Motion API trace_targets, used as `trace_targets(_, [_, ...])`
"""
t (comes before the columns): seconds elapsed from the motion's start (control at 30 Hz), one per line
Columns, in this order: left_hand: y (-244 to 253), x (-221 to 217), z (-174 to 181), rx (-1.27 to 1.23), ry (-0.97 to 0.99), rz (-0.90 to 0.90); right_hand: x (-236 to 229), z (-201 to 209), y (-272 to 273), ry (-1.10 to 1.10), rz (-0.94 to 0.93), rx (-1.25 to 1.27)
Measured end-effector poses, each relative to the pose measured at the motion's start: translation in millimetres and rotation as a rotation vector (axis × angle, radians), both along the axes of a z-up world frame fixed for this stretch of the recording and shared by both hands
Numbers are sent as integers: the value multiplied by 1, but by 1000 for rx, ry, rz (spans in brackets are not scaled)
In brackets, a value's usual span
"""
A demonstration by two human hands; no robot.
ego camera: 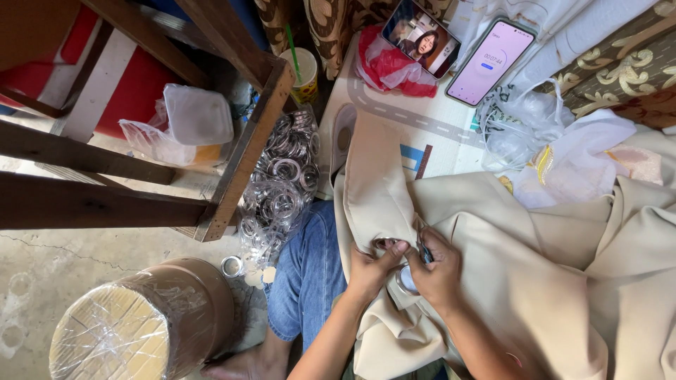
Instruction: Cutting holes in curtain fabric and manually attaching plastic grommet rings.
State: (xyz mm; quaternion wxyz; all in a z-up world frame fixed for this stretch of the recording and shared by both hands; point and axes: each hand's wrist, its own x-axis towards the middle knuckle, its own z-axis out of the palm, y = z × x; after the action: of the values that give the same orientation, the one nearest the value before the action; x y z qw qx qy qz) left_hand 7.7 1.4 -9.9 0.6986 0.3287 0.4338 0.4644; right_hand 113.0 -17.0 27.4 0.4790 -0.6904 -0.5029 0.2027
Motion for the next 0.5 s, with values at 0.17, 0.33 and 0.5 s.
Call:
trace_targets(0.17, [9,4,-16,-415,-234,167,0,5,9,227,-65,-15])
trace_targets(0.33, [15,-8,24,-451,-476,145,15,15,-12,249,-1,173])
trace_targets(0.5, [17,-11,55,-272,-493,16,7,9,-38,-49,79,214])
